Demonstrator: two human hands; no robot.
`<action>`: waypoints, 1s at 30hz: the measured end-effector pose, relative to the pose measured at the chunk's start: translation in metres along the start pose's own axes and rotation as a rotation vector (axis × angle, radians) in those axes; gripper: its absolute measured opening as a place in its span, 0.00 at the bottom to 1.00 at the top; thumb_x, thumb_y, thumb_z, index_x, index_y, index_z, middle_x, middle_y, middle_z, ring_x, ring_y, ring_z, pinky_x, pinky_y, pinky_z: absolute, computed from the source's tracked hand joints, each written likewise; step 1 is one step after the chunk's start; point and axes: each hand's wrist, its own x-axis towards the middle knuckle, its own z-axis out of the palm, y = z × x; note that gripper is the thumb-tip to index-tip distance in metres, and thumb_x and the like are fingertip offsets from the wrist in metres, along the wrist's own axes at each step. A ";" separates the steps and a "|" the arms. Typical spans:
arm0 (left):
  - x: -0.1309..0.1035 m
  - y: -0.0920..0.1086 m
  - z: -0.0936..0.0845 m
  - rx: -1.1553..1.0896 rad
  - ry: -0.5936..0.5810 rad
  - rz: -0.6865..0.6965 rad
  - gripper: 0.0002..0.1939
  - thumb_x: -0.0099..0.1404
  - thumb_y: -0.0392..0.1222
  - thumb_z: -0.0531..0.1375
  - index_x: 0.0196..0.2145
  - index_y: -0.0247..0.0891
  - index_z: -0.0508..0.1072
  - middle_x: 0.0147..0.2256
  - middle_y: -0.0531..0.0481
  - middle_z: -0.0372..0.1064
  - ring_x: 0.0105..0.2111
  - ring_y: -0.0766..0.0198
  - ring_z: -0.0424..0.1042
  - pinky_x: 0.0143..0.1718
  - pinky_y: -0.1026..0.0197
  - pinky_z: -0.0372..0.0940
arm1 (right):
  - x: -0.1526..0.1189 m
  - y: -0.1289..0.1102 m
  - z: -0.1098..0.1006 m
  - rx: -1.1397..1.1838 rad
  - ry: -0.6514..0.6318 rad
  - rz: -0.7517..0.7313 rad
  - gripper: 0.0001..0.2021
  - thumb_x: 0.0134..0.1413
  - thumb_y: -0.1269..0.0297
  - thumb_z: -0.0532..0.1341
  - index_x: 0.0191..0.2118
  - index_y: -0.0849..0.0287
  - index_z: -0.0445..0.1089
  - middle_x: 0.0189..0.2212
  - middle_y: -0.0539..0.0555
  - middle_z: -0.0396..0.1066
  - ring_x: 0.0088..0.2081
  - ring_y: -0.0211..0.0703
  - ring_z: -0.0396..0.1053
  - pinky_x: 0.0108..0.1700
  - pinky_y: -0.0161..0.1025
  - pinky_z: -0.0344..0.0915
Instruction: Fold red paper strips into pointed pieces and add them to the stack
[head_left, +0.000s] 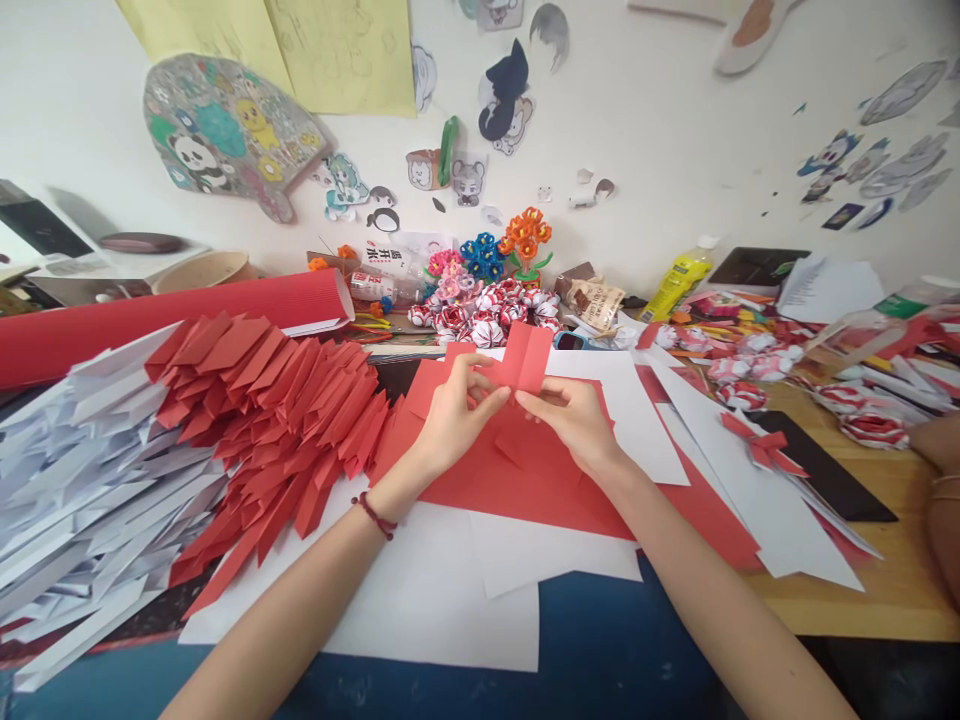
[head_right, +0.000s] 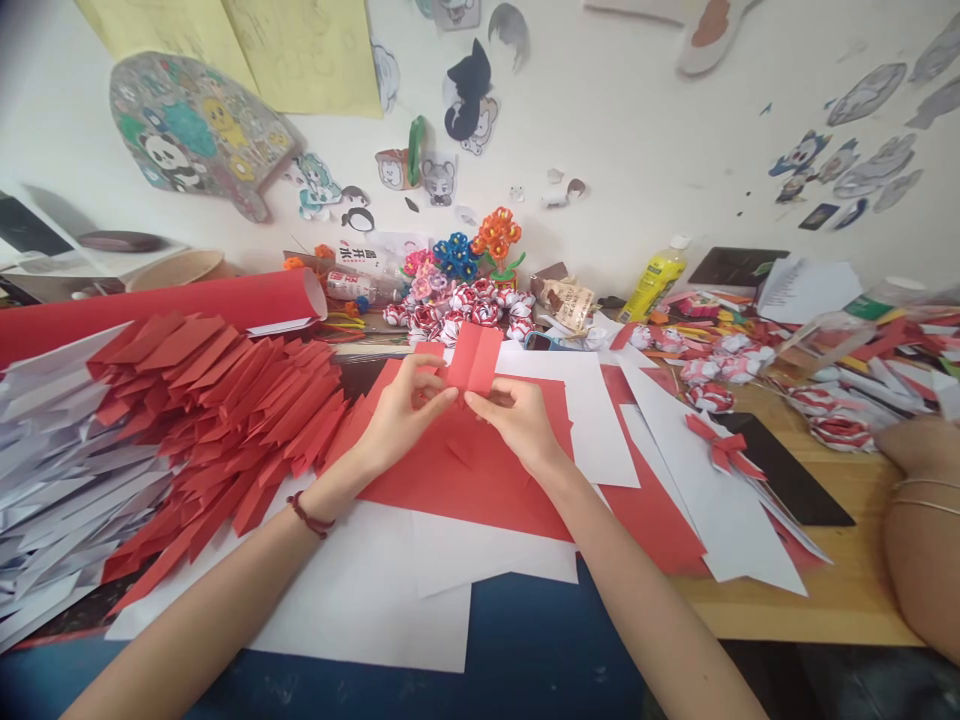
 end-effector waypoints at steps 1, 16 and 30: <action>0.001 0.000 -0.001 0.000 -0.042 -0.016 0.13 0.66 0.50 0.58 0.43 0.38 0.68 0.31 0.53 0.72 0.30 0.67 0.69 0.33 0.65 0.63 | 0.000 0.000 0.000 0.007 0.007 -0.008 0.13 0.49 0.54 0.68 0.33 0.60 0.77 0.31 0.54 0.76 0.32 0.43 0.69 0.35 0.39 0.64; -0.001 0.005 0.000 -0.115 -0.153 -0.089 0.15 0.65 0.50 0.58 0.27 0.36 0.69 0.26 0.51 0.72 0.25 0.67 0.68 0.29 0.65 0.62 | 0.001 0.003 0.000 -0.014 0.020 -0.021 0.15 0.48 0.53 0.68 0.32 0.62 0.77 0.27 0.53 0.73 0.27 0.39 0.65 0.30 0.38 0.61; -0.004 0.010 0.000 -0.111 -0.149 -0.055 0.17 0.67 0.52 0.56 0.29 0.35 0.70 0.25 0.51 0.71 0.25 0.69 0.66 0.28 0.66 0.60 | 0.000 0.000 0.000 0.035 0.033 -0.065 0.13 0.49 0.55 0.68 0.28 0.62 0.75 0.27 0.53 0.72 0.25 0.37 0.63 0.28 0.37 0.60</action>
